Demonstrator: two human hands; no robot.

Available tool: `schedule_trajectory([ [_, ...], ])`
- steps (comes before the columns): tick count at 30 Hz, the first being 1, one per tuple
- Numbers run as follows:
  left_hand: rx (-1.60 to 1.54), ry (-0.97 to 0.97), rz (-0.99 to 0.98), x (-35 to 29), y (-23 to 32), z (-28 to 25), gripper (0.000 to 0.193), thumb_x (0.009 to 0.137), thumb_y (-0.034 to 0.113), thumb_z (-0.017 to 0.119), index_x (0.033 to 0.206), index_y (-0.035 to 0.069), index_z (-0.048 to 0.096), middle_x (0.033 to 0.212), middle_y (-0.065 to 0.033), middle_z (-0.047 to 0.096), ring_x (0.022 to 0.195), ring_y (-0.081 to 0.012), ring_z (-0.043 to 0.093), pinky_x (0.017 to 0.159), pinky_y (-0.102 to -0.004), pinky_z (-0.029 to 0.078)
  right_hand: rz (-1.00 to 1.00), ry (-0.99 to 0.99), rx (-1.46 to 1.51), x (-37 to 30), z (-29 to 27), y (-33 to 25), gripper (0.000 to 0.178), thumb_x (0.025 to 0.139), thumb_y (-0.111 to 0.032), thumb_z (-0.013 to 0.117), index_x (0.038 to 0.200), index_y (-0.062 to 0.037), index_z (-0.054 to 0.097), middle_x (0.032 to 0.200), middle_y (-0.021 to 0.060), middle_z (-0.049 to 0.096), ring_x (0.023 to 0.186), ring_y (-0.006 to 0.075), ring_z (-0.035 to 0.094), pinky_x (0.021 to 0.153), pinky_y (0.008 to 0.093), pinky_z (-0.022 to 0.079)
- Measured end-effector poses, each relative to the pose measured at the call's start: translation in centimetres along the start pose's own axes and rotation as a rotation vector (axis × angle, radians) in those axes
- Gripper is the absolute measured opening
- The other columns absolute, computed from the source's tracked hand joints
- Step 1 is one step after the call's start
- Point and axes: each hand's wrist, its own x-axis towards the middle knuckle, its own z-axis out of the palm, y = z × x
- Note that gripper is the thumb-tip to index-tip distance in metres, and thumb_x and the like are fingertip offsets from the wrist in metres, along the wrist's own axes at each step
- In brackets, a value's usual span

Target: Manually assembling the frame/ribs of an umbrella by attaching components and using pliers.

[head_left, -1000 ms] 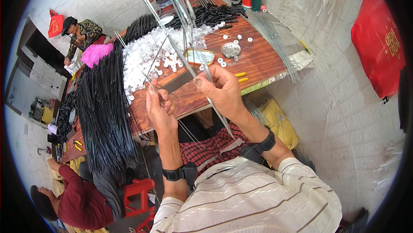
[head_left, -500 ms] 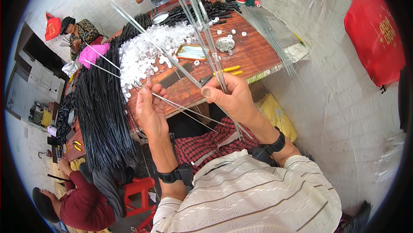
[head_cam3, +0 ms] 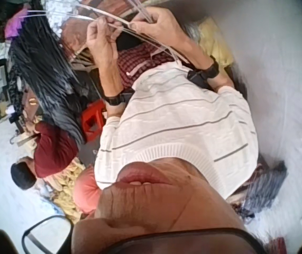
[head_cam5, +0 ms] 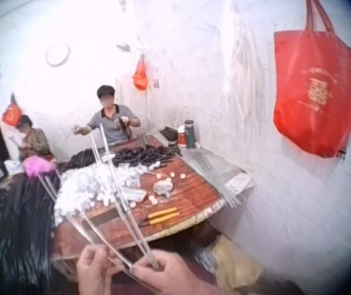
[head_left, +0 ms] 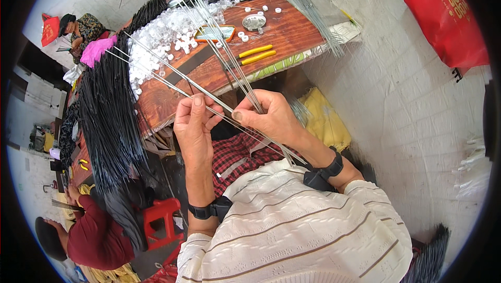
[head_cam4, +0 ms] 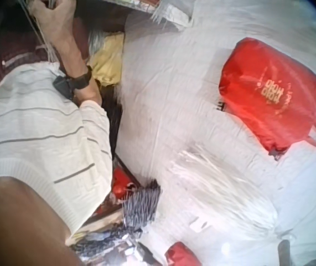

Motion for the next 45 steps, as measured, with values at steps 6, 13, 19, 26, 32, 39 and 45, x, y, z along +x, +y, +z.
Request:
schedule_trajectory([
  [6,-0.019,0.067,-0.152,0.7,-4.9,-2.2,0.016,0.094,0.022,0.064,0.098,0.007,0.060,0.096,-0.0090,0.070,0.074,-0.0118,0.068,0.062,-0.0224,0.057,-0.018,0.079,-0.225,0.1,0.4,4.7,0.019,0.081,-0.019,0.072,0.084,-0.0005,0.067,0.070,0.0047,0.065,0.063,0.0082,0.056,0.057,0.0277,0.046],
  [13,-0.025,0.175,-0.312,1.8,-10.3,-5.6,0.027,0.092,0.023,0.067,0.110,0.003,0.063,0.096,-0.0082,0.070,0.076,-0.0114,0.067,0.064,-0.0223,0.057,0.192,0.100,-0.309,0.7,0.9,9.9,0.021,0.081,-0.020,0.074,0.088,-0.0006,0.069,0.076,0.0039,0.069,0.069,0.0084,0.062,0.063,0.0265,0.049],
  [19,-0.052,0.197,-0.307,2.0,-11.5,-7.0,0.029,0.092,0.025,0.068,0.110,0.003,0.063,0.096,-0.0085,0.070,0.075,-0.0112,0.067,0.065,-0.0227,0.057,0.207,0.085,-0.319,0.6,1.1,11.8,0.022,0.081,-0.022,0.075,0.086,-0.0016,0.068,0.070,0.0032,0.067,0.065,0.0082,0.060,0.060,0.0264,0.048],
  [26,0.011,0.220,-0.321,1.9,-11.1,-6.7,0.033,0.090,0.026,0.070,0.112,0.003,0.065,0.096,-0.0087,0.070,0.075,-0.0113,0.066,0.065,-0.0229,0.056,0.234,0.064,-0.425,0.7,1.4,10.2,0.024,0.083,-0.025,0.075,0.083,-0.0027,0.066,0.065,0.0028,0.063,0.060,0.0063,0.055,0.055,0.0267,0.044],
  [32,0.112,0.212,-0.321,2.1,-10.5,-7.0,0.031,0.088,0.023,0.072,0.109,0.002,0.067,0.095,-0.0085,0.071,0.077,-0.0109,0.067,0.064,-0.0222,0.054,0.272,0.012,-0.291,0.8,1.4,11.0,0.023,0.086,-0.023,0.073,0.085,-0.0022,0.065,0.070,0.0003,0.063,0.063,0.0055,0.054,0.055,0.0252,0.043],
  [39,0.199,0.089,-0.373,2.6,-9.6,-7.7,0.028,0.090,0.020,0.069,0.111,0.003,0.067,0.094,-0.0074,0.071,0.076,-0.0091,0.065,0.067,-0.0233,0.054,0.254,-0.018,-0.113,1.5,1.2,11.7,0.018,0.086,-0.017,0.071,0.090,-0.0002,0.069,0.077,0.0027,0.067,0.070,0.0067,0.059,0.063,0.0247,0.047],
  [45,0.075,0.141,-0.414,2.0,-10.5,-7.5,0.032,0.090,0.020,0.070,0.116,0.003,0.064,0.097,-0.0070,0.071,0.077,-0.0082,0.065,0.068,-0.0229,0.054,0.290,-0.028,-0.116,1.5,1.4,12.0,0.018,0.085,-0.017,0.072,0.090,-0.0005,0.069,0.076,0.0026,0.067,0.069,0.0070,0.059,0.062,0.0245,0.047],
])
